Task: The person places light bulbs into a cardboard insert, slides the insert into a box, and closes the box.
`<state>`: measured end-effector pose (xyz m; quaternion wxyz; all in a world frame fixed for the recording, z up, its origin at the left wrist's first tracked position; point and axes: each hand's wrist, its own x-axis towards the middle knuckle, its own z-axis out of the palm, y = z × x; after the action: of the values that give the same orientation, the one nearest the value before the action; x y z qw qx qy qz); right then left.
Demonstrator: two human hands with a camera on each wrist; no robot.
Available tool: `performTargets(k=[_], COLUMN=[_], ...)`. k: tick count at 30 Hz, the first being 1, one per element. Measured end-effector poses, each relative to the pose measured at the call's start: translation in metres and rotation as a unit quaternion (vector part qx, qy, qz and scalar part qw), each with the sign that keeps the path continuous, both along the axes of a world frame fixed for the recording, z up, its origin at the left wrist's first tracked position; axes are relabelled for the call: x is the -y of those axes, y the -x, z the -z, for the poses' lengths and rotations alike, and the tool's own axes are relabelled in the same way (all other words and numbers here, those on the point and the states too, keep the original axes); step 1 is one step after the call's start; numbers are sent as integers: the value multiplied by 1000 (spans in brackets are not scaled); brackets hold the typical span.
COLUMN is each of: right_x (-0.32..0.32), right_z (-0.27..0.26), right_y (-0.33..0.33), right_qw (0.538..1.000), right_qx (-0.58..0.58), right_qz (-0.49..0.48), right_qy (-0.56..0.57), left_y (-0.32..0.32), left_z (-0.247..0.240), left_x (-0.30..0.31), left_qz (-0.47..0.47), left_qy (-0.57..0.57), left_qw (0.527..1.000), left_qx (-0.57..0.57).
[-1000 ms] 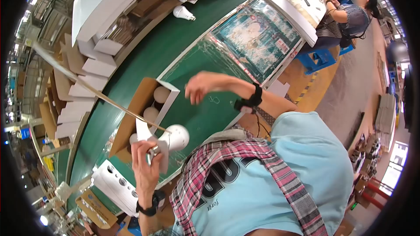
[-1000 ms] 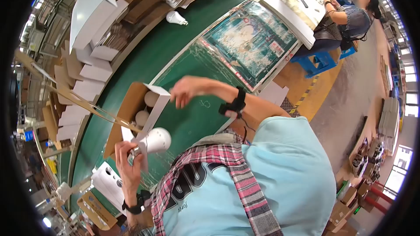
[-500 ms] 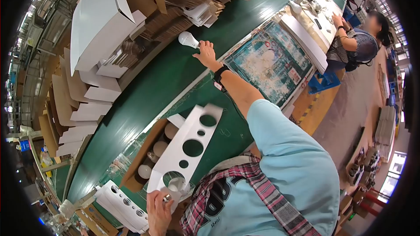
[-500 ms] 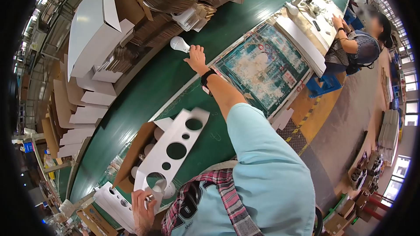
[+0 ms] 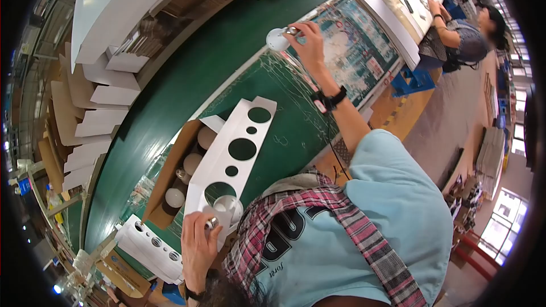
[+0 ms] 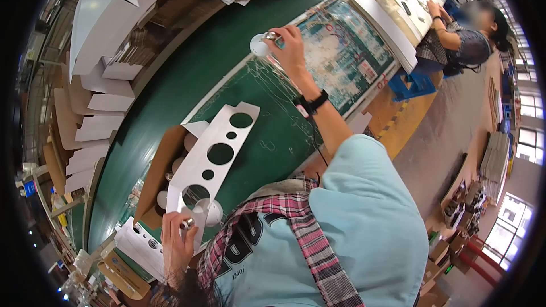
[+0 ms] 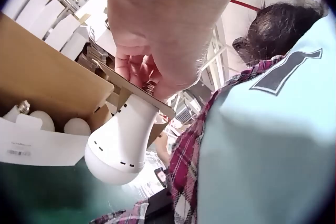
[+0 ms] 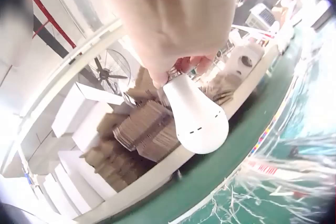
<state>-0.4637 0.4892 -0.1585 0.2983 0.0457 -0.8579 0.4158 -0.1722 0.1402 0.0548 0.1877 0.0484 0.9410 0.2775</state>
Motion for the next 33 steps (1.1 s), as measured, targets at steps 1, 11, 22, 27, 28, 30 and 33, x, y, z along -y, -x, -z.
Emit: performTargets(k=[1,11,22,27,28,30,33], right_x=[-10,-16,22,27,29,26,26], right_z=[-13,24,38,44,54,52,59], right_y=[-21,-190,-237,-238,-235,-238,-244], right_qw=[999,990,985,986,989,990,978], right_qx=[-6,131,172,165,148,134,154], right_qz=[18,34,-27,-22,4,14,58], right_qy=[31,38,-8,18,22,42,125], left_y=[1,20,58,50,45,34,23], left_z=[4,50,20,49,62,88,115], left_x=[-4,-35,-78,-75,-70,-64,-58], left_qz=[1,29,68,198,229,270,306], left_qy=[-11,-103,-116,-97,-73,-41,-15], left_qw=[1000,990,970,960,958,954,945], left_qx=[-4,-90,-204,-170,-153,-126,-111])
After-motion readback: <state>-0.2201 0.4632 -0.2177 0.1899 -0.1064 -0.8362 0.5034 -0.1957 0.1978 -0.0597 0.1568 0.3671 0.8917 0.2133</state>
